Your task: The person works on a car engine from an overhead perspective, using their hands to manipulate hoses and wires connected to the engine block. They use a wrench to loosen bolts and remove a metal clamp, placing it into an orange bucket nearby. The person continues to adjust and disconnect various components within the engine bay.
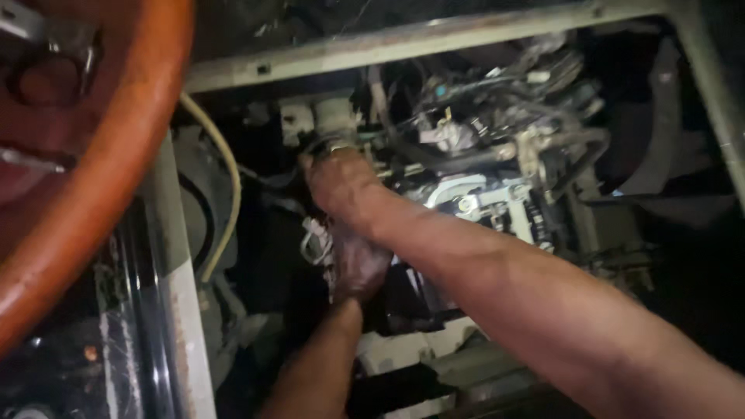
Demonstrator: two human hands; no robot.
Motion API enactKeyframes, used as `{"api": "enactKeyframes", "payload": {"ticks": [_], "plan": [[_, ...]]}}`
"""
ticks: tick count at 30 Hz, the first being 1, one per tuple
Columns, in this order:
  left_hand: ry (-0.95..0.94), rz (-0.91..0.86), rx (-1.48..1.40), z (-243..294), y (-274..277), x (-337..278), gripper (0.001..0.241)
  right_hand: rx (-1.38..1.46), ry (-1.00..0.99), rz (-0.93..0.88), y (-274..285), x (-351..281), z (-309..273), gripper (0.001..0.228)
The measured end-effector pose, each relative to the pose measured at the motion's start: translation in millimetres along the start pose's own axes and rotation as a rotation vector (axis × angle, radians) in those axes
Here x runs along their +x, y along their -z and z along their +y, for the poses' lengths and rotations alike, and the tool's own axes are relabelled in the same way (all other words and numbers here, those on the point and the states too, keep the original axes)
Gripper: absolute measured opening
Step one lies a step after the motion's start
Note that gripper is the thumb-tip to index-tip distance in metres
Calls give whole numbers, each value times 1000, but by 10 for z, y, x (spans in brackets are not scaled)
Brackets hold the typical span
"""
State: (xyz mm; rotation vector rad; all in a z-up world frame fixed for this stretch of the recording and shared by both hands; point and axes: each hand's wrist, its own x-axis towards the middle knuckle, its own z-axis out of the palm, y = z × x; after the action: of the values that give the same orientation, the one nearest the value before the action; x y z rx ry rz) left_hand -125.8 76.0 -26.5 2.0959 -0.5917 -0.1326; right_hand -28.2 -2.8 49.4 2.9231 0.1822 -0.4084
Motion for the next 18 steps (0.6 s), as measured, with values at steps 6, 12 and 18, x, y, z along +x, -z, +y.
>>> {"api": "enactKeyframes", "payload": {"ticks": [6, 12, 18], "plan": [[312, 140, -48, 201, 231, 606, 49, 394, -87, 53, 313, -558, 1002, 48], [-66, -464, 30, 227, 140, 1310, 37, 500, 39, 290, 112, -755, 1334, 69], [201, -731, 195, -2, -45, 1752, 39, 525, -85, 178, 113, -782, 1256, 63]]}}
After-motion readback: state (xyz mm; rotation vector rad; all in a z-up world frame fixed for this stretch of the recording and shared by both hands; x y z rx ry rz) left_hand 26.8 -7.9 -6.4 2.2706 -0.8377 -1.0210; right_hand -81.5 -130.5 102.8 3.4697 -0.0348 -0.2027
